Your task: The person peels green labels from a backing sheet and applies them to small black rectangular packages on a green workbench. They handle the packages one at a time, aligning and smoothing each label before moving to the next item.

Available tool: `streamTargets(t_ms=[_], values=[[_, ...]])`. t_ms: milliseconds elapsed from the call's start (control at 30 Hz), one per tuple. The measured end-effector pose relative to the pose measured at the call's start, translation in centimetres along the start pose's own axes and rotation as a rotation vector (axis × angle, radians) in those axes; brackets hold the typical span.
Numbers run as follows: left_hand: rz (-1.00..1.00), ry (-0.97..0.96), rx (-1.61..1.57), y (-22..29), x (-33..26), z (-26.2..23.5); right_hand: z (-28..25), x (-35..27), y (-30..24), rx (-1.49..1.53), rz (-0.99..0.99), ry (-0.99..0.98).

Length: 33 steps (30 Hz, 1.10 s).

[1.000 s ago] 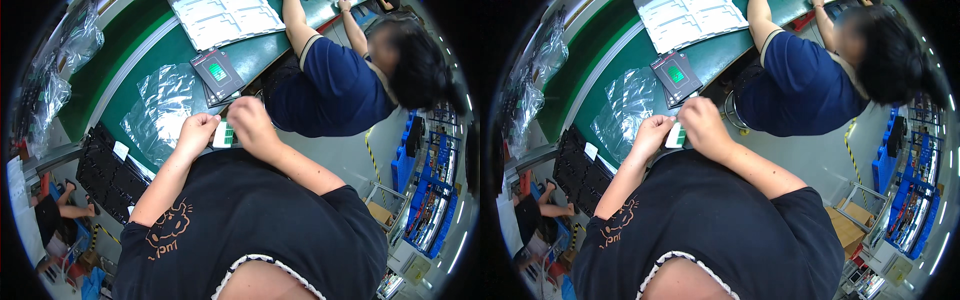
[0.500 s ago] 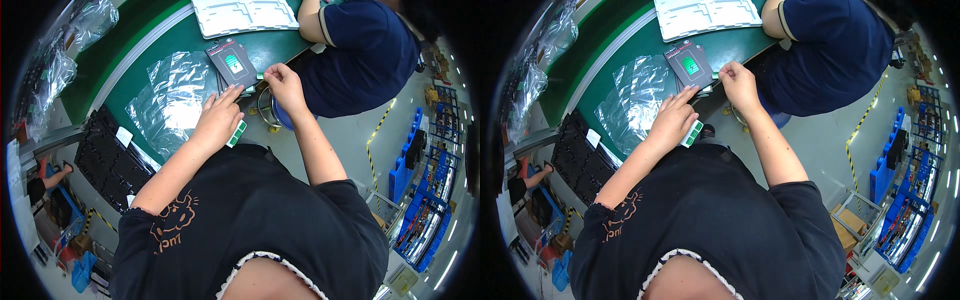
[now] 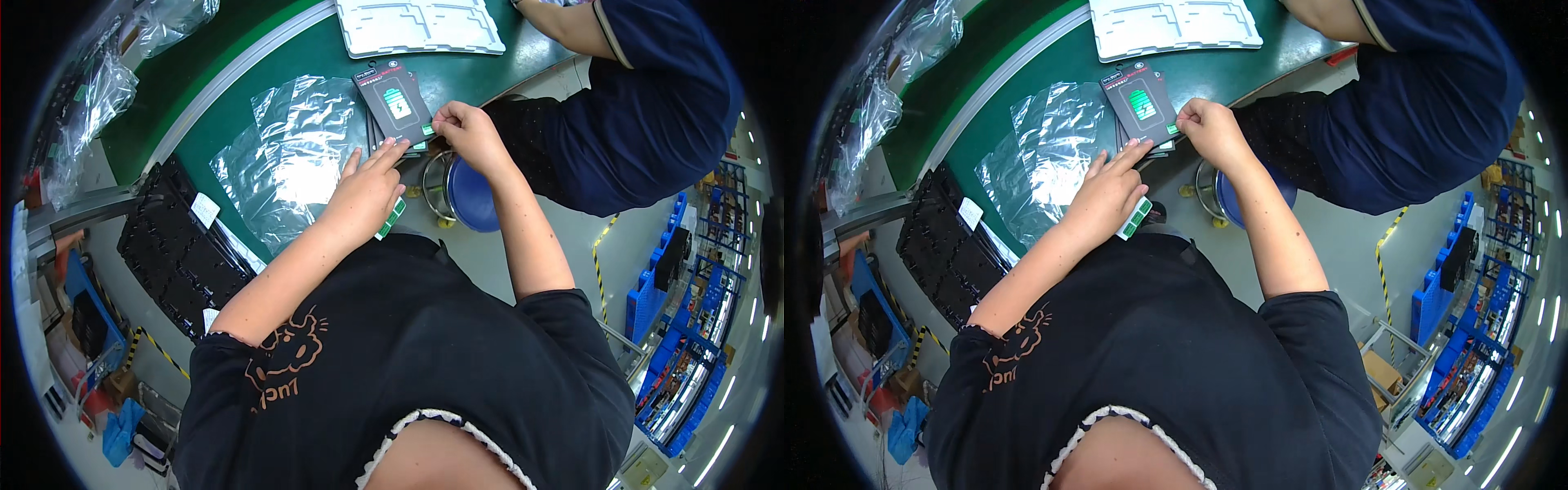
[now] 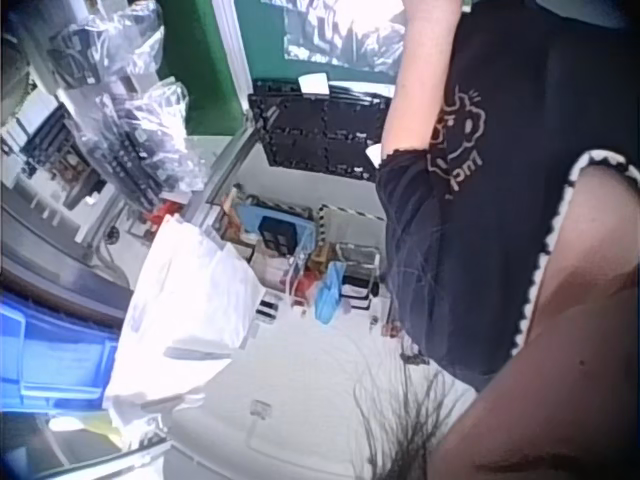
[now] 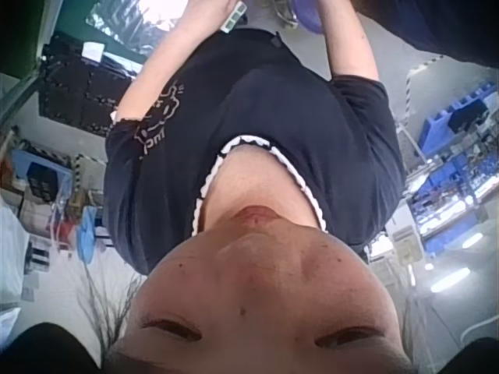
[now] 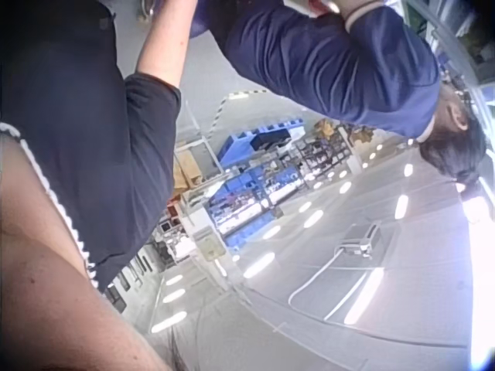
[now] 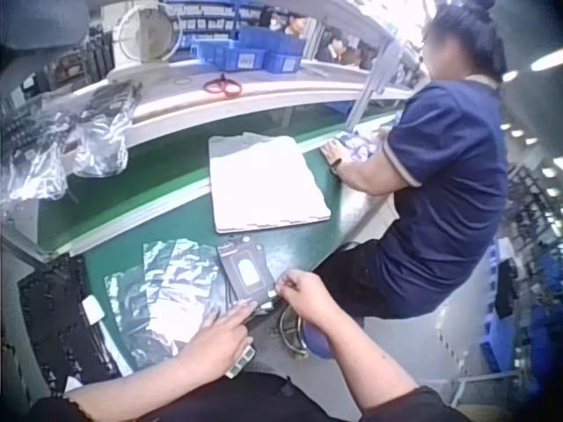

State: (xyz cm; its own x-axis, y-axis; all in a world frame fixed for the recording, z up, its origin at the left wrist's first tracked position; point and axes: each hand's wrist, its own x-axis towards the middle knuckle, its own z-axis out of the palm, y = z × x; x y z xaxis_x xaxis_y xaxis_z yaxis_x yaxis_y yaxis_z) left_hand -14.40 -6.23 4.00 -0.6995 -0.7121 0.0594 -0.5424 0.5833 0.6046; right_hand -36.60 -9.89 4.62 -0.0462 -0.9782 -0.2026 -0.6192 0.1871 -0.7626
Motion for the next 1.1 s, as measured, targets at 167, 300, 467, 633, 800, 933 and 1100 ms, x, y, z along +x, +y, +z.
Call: streamTargets(t_ms=[167, 300, 467, 633, 800, 933, 1100], values=[[-0.011, -0.011, -0.006, 0.1, 0.0, -0.1, -0.1, 0.1, -0.2, -0.013, 0.021, -0.011], [-0.012, -0.016, -0.009, 0.1, 0.0, 0.0, -0.1, 0.2, 0.1, -0.010, 0.005, -0.042], [-0.007, -0.013, -0.016, 0.1, 0.0, -0.1, -0.1, 0.3, -0.1, 0.010, 0.043, -0.040], [0.002, -0.010, -0.002, -0.1, 0.0, 0.2, 0.3, 0.1, -0.5, -0.142, -0.016, 0.023], [-0.020, -0.025, -0.006, 0.1, 0.0, 0.0, 1.1, -0.8, -1.4, -0.513, -0.112, 0.304], [-0.014, -0.036, -0.012, 0.1, 0.0, -0.1, 1.3, -0.7, 1.9, -0.061, 0.018, 0.386], [-0.024, -0.026, -0.017, 0.2, -0.1, -0.1, 2.3, -0.8, 2.1, 0.128, 0.075, 0.320]])
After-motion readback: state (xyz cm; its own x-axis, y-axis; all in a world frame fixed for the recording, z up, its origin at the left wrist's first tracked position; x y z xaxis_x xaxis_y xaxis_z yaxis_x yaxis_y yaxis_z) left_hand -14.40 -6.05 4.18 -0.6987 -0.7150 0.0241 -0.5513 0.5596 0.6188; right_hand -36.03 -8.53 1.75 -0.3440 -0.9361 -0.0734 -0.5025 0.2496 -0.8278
